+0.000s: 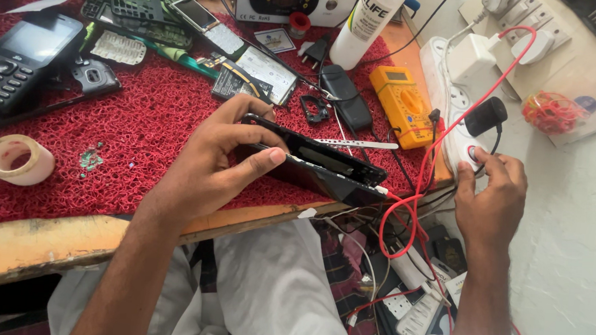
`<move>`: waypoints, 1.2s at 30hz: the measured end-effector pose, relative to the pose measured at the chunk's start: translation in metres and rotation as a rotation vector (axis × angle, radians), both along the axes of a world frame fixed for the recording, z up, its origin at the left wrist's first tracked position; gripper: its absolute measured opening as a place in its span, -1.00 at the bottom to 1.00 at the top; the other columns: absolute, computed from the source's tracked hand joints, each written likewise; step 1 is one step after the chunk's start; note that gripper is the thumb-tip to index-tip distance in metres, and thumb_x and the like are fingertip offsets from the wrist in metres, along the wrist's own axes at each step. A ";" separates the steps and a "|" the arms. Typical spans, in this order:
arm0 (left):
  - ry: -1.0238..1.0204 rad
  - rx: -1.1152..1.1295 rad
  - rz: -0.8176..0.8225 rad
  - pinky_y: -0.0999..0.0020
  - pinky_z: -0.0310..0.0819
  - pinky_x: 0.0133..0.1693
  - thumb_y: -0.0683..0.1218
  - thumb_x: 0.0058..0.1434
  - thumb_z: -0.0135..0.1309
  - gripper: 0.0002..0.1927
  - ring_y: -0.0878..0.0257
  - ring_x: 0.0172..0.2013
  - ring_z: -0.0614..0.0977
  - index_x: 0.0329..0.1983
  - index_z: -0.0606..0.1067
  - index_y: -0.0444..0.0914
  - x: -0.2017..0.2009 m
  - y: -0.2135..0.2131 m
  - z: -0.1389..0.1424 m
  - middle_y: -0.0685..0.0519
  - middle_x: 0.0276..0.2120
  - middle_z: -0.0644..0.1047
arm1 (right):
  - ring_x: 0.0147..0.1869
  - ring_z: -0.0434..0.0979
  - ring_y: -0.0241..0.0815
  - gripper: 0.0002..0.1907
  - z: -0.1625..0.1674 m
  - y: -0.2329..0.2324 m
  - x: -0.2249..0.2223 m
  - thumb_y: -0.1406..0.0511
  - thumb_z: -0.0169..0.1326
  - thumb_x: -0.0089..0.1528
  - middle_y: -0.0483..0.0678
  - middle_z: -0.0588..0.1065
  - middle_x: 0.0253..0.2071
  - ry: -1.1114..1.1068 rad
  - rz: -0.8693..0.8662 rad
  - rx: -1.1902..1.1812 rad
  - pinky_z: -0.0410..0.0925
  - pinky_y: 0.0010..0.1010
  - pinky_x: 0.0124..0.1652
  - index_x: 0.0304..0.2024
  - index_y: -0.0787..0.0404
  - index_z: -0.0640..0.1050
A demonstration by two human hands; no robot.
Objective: The person holds a disassembled smartphone and repeatedly connects and disconnects a power cable to test the device. They also use tweezers to adjust internal components and wipe the phone's surface.
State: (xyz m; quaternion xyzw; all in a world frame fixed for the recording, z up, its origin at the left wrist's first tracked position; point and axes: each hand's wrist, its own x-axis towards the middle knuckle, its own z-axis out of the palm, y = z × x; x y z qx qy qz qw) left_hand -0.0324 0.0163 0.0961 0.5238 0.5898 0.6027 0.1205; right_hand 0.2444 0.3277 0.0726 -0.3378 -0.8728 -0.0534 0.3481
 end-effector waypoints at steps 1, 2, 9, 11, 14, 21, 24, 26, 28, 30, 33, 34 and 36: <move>-0.003 0.001 -0.002 0.37 0.44 -0.05 -0.05 0.31 0.17 -0.80 0.25 -0.02 0.51 -0.18 0.64 -0.29 0.000 0.000 0.000 0.03 -0.04 0.44 | 0.05 0.47 0.08 -0.71 0.000 0.000 0.000 0.30 0.28 0.33 0.10 0.48 -0.02 0.001 -0.001 -0.002 0.34 -0.13 0.05 0.08 0.25 0.64; -0.005 -0.003 -0.002 0.37 0.44 -0.06 -0.05 0.31 0.17 -0.80 0.25 -0.03 0.51 -0.18 0.64 -0.29 0.000 0.000 0.000 0.03 -0.04 0.44 | 0.05 0.47 0.08 -0.72 -0.001 0.000 0.000 0.30 0.28 0.33 0.10 0.48 -0.02 0.002 0.002 -0.001 0.34 -0.13 0.05 0.07 0.25 0.64; -0.019 -0.016 -0.001 0.37 0.43 -0.09 -0.05 0.30 0.18 -0.80 0.25 -0.05 0.50 -0.19 0.64 -0.29 -0.001 0.001 -0.001 0.03 -0.05 0.43 | 0.06 0.48 0.07 -0.75 -0.002 0.001 0.001 0.30 0.27 0.34 0.09 0.48 0.00 0.005 0.011 0.007 0.34 -0.13 0.06 0.04 0.26 0.63; -0.012 -0.014 -0.001 0.37 0.43 -0.09 -0.05 0.30 0.17 -0.80 0.25 -0.04 0.50 -0.19 0.64 -0.28 -0.001 0.001 -0.001 0.03 -0.05 0.43 | 0.06 0.47 0.08 -0.75 -0.002 0.001 0.001 0.30 0.27 0.34 0.09 0.48 0.00 0.003 0.009 0.009 0.34 -0.12 0.06 0.03 0.27 0.63; 0.009 0.005 0.000 0.38 0.43 -0.04 -0.06 0.32 0.17 -0.81 0.25 -0.02 0.50 -0.18 0.64 -0.28 0.000 0.001 -0.001 0.03 -0.06 0.43 | 0.06 0.47 0.08 -0.75 -0.002 0.001 0.001 0.30 0.28 0.34 0.09 0.48 -0.01 0.000 0.007 0.015 0.34 -0.12 0.06 0.04 0.27 0.63; -0.007 0.005 -0.015 0.35 0.42 0.01 -0.07 0.33 0.15 -0.82 0.23 0.00 0.51 -0.17 0.62 -0.29 0.001 0.000 -0.001 0.02 -0.06 0.44 | 0.06 0.47 0.08 -0.74 -0.003 0.000 0.000 0.30 0.28 0.34 0.09 0.48 0.00 0.009 0.006 0.006 0.35 -0.13 0.06 0.05 0.26 0.63; -0.015 0.011 -0.018 0.35 0.43 0.04 -0.07 0.34 0.14 -0.82 0.21 0.03 0.52 -0.17 0.61 -0.29 0.001 0.000 0.000 0.02 -0.04 0.44 | 0.06 0.47 0.07 -0.74 -0.004 0.001 0.000 0.30 0.27 0.33 0.09 0.48 0.01 0.008 -0.001 0.003 0.35 -0.13 0.07 0.05 0.25 0.63; -0.006 0.009 -0.011 0.34 0.44 0.05 -0.07 0.33 0.14 -0.82 0.21 0.04 0.52 -0.17 0.60 -0.29 0.002 0.000 0.000 0.02 -0.03 0.44 | 0.07 0.47 0.08 -0.74 -0.004 0.001 0.001 0.30 0.27 0.34 0.09 0.48 0.02 0.003 -0.002 0.007 0.34 -0.12 0.07 0.05 0.26 0.63; 0.005 0.001 0.000 0.34 0.45 0.05 -0.07 0.33 0.15 -0.82 0.21 0.03 0.53 -0.17 0.60 -0.29 0.002 -0.001 0.001 0.01 -0.03 0.44 | 0.10 0.47 0.09 -0.74 -0.004 0.002 0.001 0.30 0.27 0.35 0.10 0.48 0.03 -0.001 0.004 0.022 0.34 -0.12 0.08 0.05 0.26 0.63; 0.005 0.002 0.002 0.34 0.45 0.05 -0.07 0.33 0.15 -0.82 0.21 0.03 0.54 -0.17 0.59 -0.30 0.002 -0.001 0.001 0.01 -0.03 0.45 | 0.10 0.47 0.09 -0.74 -0.005 0.002 0.001 0.30 0.27 0.35 0.10 0.48 0.03 0.005 0.003 0.010 0.34 -0.12 0.09 0.05 0.26 0.63; 0.009 -0.001 0.011 0.35 0.45 0.05 -0.07 0.33 0.15 -0.81 0.21 0.02 0.54 -0.16 0.58 -0.30 0.003 -0.001 0.002 0.02 -0.03 0.45 | 0.11 0.47 0.10 -0.75 -0.005 0.001 0.001 0.30 0.27 0.35 0.10 0.48 0.04 0.001 0.001 0.018 0.34 -0.12 0.09 0.05 0.26 0.63; 0.012 -0.001 0.014 0.35 0.45 0.05 -0.07 0.33 0.15 -0.81 0.21 0.02 0.55 -0.16 0.58 -0.30 0.003 -0.001 0.002 0.02 -0.03 0.45 | 0.12 0.47 0.11 -0.75 -0.005 0.001 0.001 0.30 0.26 0.35 0.10 0.48 0.04 -0.002 -0.001 0.026 0.34 -0.12 0.10 0.05 0.26 0.63; 0.011 -0.001 0.010 0.35 0.45 0.05 -0.07 0.33 0.14 -0.81 0.22 0.03 0.54 -0.16 0.58 -0.30 0.003 -0.002 0.003 0.02 -0.03 0.45 | 0.13 0.47 0.11 -0.75 -0.005 0.000 0.001 0.30 0.26 0.36 0.10 0.48 0.04 -0.002 0.004 0.022 0.34 -0.12 0.09 0.05 0.27 0.63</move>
